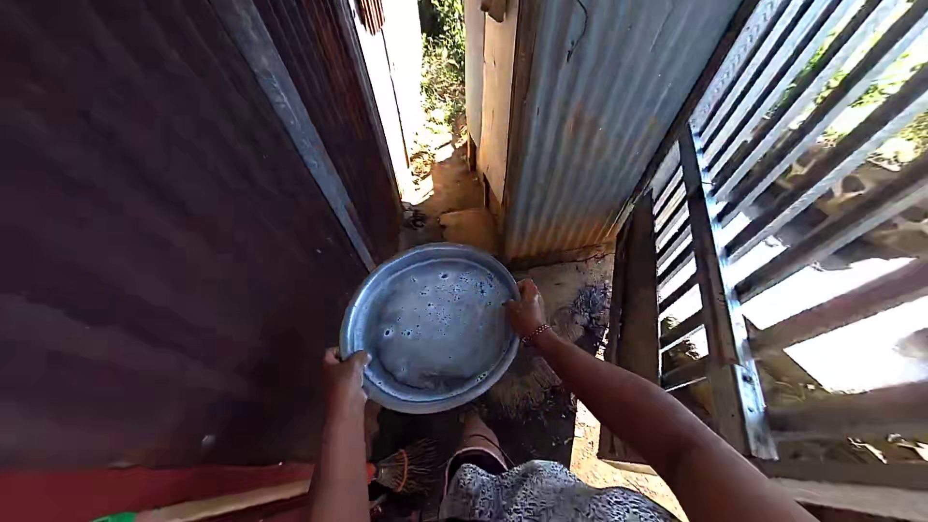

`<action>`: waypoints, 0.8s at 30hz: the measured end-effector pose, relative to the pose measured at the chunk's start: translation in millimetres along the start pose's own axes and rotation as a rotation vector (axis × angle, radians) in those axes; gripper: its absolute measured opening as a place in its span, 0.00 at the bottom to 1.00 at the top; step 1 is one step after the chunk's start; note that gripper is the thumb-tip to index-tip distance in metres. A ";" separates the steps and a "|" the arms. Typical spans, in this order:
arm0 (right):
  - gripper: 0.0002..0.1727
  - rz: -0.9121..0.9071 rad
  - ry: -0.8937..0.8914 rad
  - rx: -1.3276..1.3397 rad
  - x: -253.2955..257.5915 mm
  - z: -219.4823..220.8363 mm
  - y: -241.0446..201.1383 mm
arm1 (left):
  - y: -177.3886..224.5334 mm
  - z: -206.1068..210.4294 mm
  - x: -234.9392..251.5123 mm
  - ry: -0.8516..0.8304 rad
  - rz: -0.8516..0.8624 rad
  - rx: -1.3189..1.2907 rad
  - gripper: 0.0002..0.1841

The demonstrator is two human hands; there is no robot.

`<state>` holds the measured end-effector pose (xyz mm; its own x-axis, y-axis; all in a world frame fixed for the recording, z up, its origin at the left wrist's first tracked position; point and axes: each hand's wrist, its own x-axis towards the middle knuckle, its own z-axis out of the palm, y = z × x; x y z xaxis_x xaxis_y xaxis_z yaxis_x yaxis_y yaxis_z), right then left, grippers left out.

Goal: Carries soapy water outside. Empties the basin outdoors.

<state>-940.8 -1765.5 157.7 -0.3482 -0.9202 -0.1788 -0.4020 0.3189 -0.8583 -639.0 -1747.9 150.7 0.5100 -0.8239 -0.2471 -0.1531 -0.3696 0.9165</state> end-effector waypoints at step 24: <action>0.27 -0.020 -0.261 0.056 655.4 115.7 -188.2 | 234.0 321.5 490.4 0.217 0.024 -0.023 0.21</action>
<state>-995.4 -2454.9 146.4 -0.1075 -0.9558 -0.2738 -0.3569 0.2942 -0.8866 -696.9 -2376.6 142.8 0.6771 -0.7197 -0.1537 -0.1491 -0.3387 0.9290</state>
